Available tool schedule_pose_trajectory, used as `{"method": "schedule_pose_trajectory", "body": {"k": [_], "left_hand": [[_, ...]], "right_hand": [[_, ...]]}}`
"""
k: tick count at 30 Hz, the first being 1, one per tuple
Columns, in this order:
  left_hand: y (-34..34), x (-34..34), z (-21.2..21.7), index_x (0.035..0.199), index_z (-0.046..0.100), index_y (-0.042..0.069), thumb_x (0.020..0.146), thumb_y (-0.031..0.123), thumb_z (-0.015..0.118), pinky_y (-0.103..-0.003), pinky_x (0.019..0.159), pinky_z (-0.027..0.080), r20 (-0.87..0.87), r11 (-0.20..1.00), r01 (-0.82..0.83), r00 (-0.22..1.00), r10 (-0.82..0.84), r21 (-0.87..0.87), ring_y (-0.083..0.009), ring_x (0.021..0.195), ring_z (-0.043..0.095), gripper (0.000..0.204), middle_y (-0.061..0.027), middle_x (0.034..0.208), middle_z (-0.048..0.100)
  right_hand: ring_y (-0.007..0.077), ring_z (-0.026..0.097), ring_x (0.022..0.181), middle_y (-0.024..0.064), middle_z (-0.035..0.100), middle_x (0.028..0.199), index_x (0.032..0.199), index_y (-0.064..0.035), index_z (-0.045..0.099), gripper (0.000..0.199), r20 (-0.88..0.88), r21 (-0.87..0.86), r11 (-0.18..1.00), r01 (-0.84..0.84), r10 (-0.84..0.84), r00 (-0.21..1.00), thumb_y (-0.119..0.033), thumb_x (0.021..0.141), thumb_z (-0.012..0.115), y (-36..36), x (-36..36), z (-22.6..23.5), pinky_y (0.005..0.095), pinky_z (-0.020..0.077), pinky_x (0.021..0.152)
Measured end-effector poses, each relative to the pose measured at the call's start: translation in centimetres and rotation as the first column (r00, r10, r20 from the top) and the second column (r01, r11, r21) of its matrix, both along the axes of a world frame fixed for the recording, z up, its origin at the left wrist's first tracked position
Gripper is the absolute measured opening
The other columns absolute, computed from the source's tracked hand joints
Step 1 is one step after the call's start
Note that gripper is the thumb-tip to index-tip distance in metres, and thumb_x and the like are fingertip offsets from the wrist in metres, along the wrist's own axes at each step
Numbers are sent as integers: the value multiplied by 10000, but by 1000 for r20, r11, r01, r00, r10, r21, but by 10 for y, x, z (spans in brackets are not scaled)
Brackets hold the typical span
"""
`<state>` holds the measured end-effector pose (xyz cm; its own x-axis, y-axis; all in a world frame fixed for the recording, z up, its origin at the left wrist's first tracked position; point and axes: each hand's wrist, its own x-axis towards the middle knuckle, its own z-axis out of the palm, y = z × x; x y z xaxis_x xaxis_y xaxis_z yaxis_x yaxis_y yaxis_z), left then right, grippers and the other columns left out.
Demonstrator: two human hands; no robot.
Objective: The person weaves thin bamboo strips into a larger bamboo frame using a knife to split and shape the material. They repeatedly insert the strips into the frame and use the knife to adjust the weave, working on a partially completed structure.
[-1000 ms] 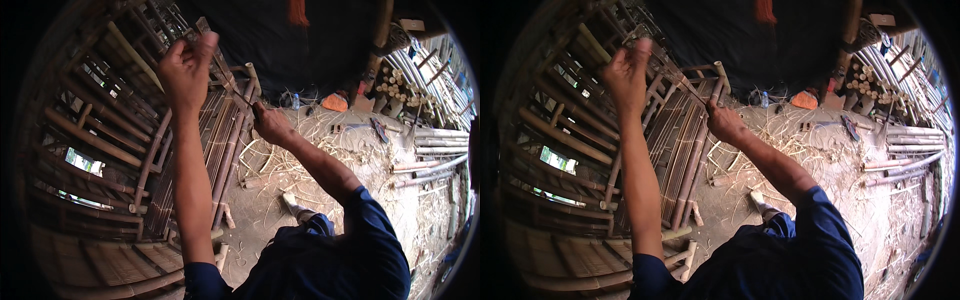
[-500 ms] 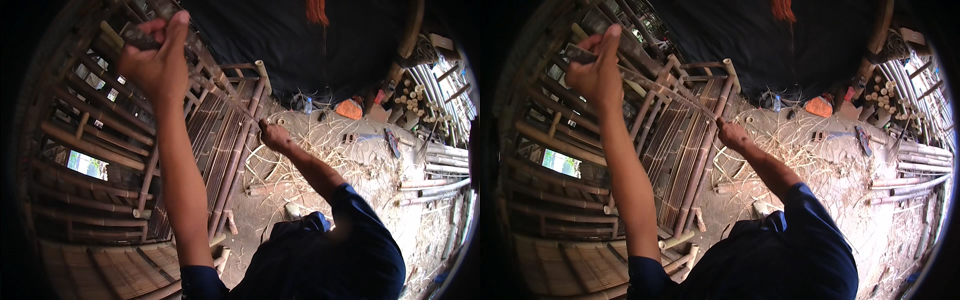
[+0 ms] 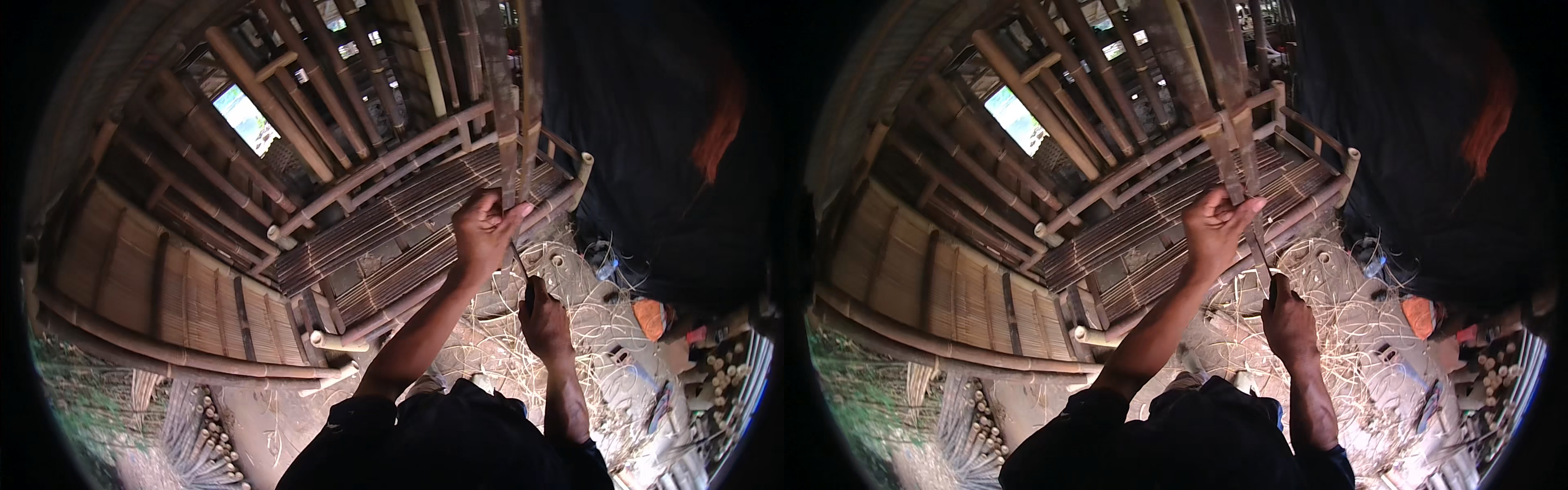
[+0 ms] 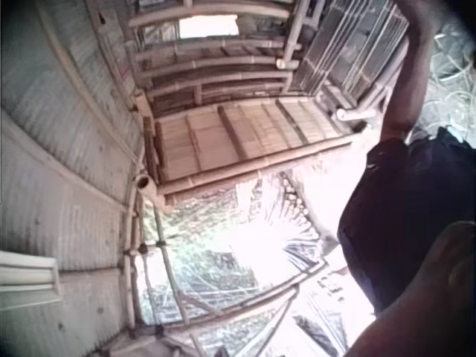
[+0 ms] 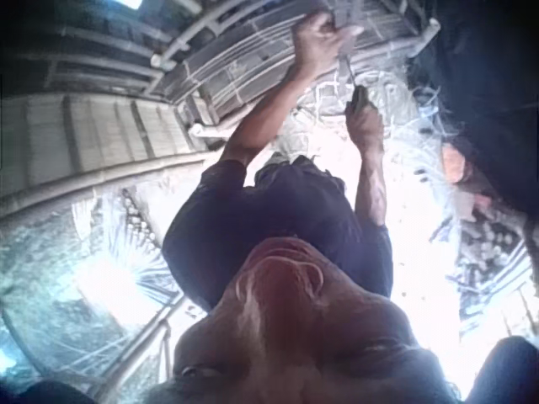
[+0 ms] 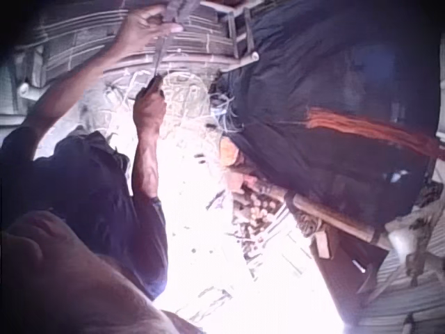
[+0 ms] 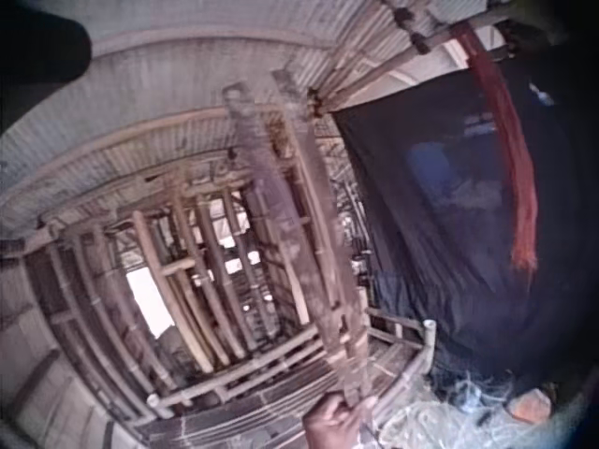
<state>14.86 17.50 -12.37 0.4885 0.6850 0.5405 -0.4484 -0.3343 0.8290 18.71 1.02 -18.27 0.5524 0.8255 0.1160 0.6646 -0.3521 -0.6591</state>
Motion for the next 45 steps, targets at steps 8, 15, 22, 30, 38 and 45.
{"method": "schedule_pose_trajectory", "body": {"k": [8,15,22,30,38,45], "left_hand": [[9,16,-5,809,610,9,777,73,807,-228,621,456,-30,974,-201,978,205,100,-82,654,542,210,-20,741,605],[21,47,-1,771,575,-42,782,69,806,-222,609,457,1,913,-300,950,312,276,-83,687,536,257,4,713,525],[40,7,8,765,608,-18,769,81,817,-223,536,417,-40,776,-501,830,556,383,-81,550,467,231,11,593,496],[50,20,137,838,642,-50,689,322,873,-272,662,480,20,805,-440,881,472,399,-131,682,585,463,-73,751,646],[102,43,90,880,646,-35,692,234,881,-262,656,483,-110,838,-411,873,476,360,-132,684,596,403,-68,764,658],[80,22,74,909,650,-14,638,295,915,-252,624,432,-97,922,-348,925,367,170,-107,644,531,489,-33,745,611]], "right_hand": [[473,620,807,296,629,862,1234,-15,450,416,-177,134,990,-43,67,982,-160,871,592,6,21,-26,518,497,702],[452,619,710,264,625,800,1079,-26,515,232,-3,59,998,12,-12,1000,-170,898,512,28,29,-111,526,497,651],[413,652,694,239,641,761,1154,-45,438,299,-3,-137,990,34,-35,999,-192,905,516,47,10,-109,518,506,575],[485,623,940,310,637,985,1168,-12,455,311,-217,-380,924,50,-142,966,-165,903,399,58,23,-229,559,496,821],[428,643,934,270,649,964,1024,-11,548,257,-311,-438,899,9,-161,937,-158,814,528,42,10,-253,515,507,840],[427,639,894,236,649,931,998,-6,543,273,-251,-412,909,-56,-54,966,-208,816,560,26,-3,-282,485,520,771]]}}
